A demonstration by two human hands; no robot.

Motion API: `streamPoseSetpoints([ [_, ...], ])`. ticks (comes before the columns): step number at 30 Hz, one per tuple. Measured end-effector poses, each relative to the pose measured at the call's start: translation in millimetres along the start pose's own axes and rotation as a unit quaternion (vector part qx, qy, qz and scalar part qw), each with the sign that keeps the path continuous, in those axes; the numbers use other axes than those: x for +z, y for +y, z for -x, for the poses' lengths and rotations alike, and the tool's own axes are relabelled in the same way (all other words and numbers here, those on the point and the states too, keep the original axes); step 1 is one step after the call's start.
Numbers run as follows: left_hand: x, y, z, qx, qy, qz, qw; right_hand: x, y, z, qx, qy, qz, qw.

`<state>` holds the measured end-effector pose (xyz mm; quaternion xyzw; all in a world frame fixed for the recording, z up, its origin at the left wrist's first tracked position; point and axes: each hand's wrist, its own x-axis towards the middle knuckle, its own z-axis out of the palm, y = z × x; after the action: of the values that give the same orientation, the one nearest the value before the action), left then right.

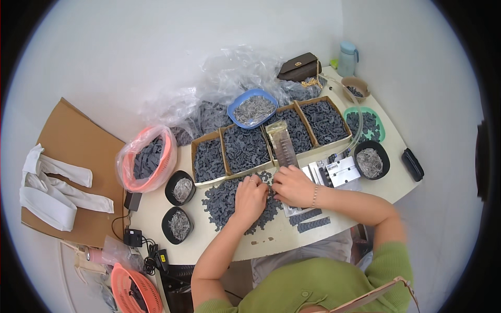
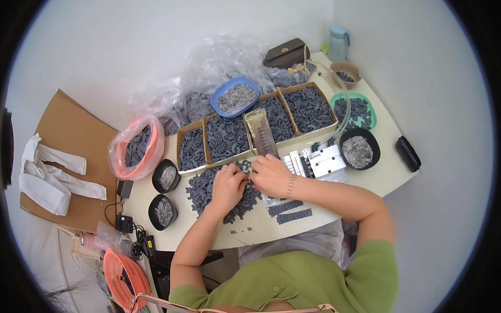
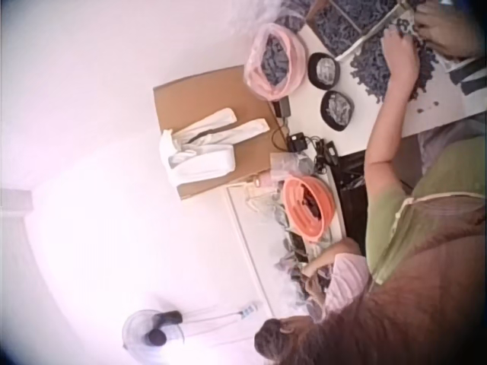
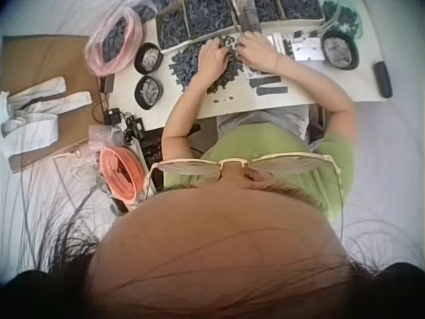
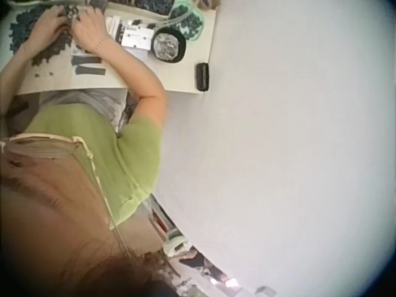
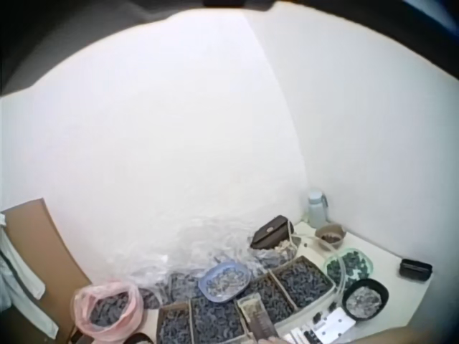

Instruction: The person picks up small grey components and metal pieces from various containers and fits them together using a small desktop press tool.

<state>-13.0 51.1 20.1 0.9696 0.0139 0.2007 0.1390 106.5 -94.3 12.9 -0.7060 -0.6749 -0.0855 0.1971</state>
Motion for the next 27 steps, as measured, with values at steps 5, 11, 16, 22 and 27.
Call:
streamPoseSetpoints([
  [5, -16.5, -6.1, -4.1, -0.053, 0.059, 0.096, 0.992, 12.5, -1.6, -13.1, -0.017, -0.029, 0.008, 0.999],
  [11, -21.9, -6.1, 5.6, -0.112, -0.031, 0.324, 0.939, -16.5, 23.7, 7.4, 0.029, 0.008, -0.066, 0.997],
  [16, -7.3, 11.3, -6.1, -0.073, -0.043, 0.239, 0.967, -12.8, 23.9, 36.1, 0.011, 0.013, -0.028, 0.999],
  [22, 21.0, 24.1, -16.0, 0.034, 0.043, 0.084, 0.995, -13.4, 12.3, 48.4, -0.057, 0.034, 0.041, 0.997],
  [27, 38.3, 29.9, -3.4, 0.084, 0.020, -0.054, 0.995, -44.2, 23.7, 66.7, 0.019, 0.064, -0.015, 0.998],
])
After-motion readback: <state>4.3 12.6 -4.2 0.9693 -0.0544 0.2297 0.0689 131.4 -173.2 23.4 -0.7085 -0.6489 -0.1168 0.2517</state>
